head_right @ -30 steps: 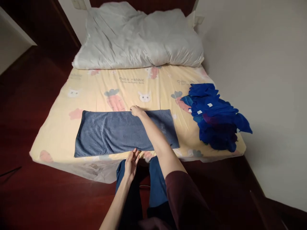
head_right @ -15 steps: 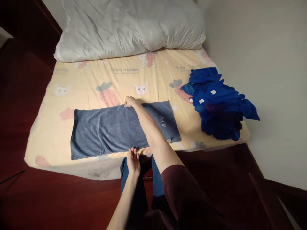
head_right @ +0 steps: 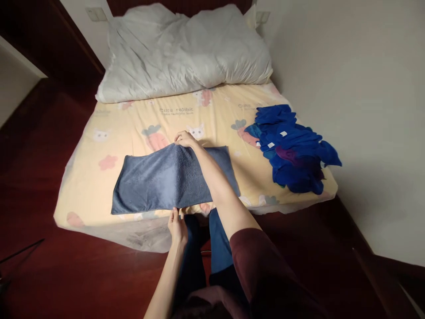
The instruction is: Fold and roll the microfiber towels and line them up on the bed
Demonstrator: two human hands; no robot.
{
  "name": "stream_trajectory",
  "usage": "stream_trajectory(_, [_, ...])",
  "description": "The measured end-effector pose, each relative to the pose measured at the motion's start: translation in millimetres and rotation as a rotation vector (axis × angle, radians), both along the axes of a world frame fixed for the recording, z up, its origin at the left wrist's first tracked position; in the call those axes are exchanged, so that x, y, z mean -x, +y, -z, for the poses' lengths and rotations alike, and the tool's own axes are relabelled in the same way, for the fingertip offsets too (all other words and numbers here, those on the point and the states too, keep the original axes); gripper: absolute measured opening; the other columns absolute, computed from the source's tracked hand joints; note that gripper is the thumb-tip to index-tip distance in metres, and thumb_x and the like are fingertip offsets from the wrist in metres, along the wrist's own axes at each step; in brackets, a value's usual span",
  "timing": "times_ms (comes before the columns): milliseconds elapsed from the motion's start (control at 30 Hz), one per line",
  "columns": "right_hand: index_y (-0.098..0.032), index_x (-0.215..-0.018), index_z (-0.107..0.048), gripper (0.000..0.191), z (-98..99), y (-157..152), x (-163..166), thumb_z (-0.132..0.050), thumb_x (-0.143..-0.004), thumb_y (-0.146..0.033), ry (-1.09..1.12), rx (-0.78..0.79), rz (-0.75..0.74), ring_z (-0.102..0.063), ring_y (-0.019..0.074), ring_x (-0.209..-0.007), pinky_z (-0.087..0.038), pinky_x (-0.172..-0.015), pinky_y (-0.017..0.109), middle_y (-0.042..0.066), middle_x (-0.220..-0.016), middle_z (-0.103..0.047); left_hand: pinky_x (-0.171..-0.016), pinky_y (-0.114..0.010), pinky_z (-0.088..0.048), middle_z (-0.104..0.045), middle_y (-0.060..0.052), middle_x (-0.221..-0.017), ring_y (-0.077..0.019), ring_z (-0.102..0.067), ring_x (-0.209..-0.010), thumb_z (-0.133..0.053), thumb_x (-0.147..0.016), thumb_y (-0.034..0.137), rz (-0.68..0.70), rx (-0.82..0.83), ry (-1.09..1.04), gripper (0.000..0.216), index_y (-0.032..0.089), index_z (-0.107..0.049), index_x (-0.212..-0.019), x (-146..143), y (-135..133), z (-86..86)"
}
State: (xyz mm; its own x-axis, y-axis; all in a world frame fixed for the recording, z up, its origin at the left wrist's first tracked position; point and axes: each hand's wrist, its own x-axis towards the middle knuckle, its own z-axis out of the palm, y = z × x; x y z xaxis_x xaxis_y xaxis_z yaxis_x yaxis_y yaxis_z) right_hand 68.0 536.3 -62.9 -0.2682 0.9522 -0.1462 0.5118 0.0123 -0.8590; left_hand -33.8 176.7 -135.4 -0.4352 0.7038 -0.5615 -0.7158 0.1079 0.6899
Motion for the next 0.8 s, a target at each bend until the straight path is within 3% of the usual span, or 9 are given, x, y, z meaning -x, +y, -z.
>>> stream_trajectory(200, [-0.015,-0.079,-0.073,0.016,-69.6,-34,-33,-0.085,-0.069,-0.019,0.296,-0.133,0.092,-0.071,0.0163,-0.08,-0.055,-0.082,0.027,0.006,-0.083,-0.077,-0.095,-0.029,-0.05,-0.063,0.001,-0.085,-0.0123,-0.062,-0.088,-0.079,-0.076,0.055,-0.016,-0.19,0.317,0.04,0.019,-0.061,-0.079,62,20,-47.9])
stream_trajectory(333, [-0.015,-0.083,-0.075,0.021,-113.9,-78,-60,-0.087,-0.068,-0.025,0.394,-0.17,0.141,-0.072,0.0189,-0.084,-0.055,-0.086,0.032,0.008,-0.085,-0.078,-0.087,-0.03,-0.05,-0.065,-0.002,-0.084,-0.0154,-0.062,-0.086,-0.072,-0.078,0.061,0.034,-0.249,0.561,0.043,0.018,-0.065,-0.084,115,38,-95.2])
stream_trajectory(467, [-0.016,-0.085,-0.076,0.033,-145.3,-124,-77,-0.092,-0.061,-0.032,0.471,-0.193,0.211,-0.072,0.0205,-0.085,-0.055,-0.087,0.034,0.009,-0.087,-0.079,-0.075,-0.029,-0.047,-0.069,-0.005,-0.092,-0.0178,-0.062,-0.086,-0.076,-0.069,0.059,0.079,-0.214,0.687,0.049,0.017,-0.07,-0.093,154,59,-151.2])
stream_trajectory(667, [-0.015,-0.086,-0.077,0.04,-182.1,-177,-96,-0.094,-0.055,-0.034,0.549,-0.188,0.313,-0.072,0.0186,-0.087,-0.053,-0.078,0.028,0.01,-0.094,-0.079,-0.071,-0.03,-0.047,-0.071,-0.007,-0.082,-0.0183,-0.062,-0.078,-0.078,-0.066,0.045,0.122,-0.229,0.836,0.037,0.014,-0.073,-0.086,176,87,-240.6])
stream_trajectory(800, [-0.015,-0.086,-0.077,0.04,-203.2,-203,-111,-0.09,-0.06,-0.042,0.539,-0.207,0.369,-0.067,0.0123,-0.073,-0.047,-0.064,0.021,0.005,-0.085,-0.078,-0.061,-0.026,-0.045,-0.066,-0.004,-0.067,-0.0159,-0.059,-0.067,-0.08,-0.067,0.036,0.192,-0.2,0.914,0.03,0.012,-0.074,-0.084,179,98,-286.0])
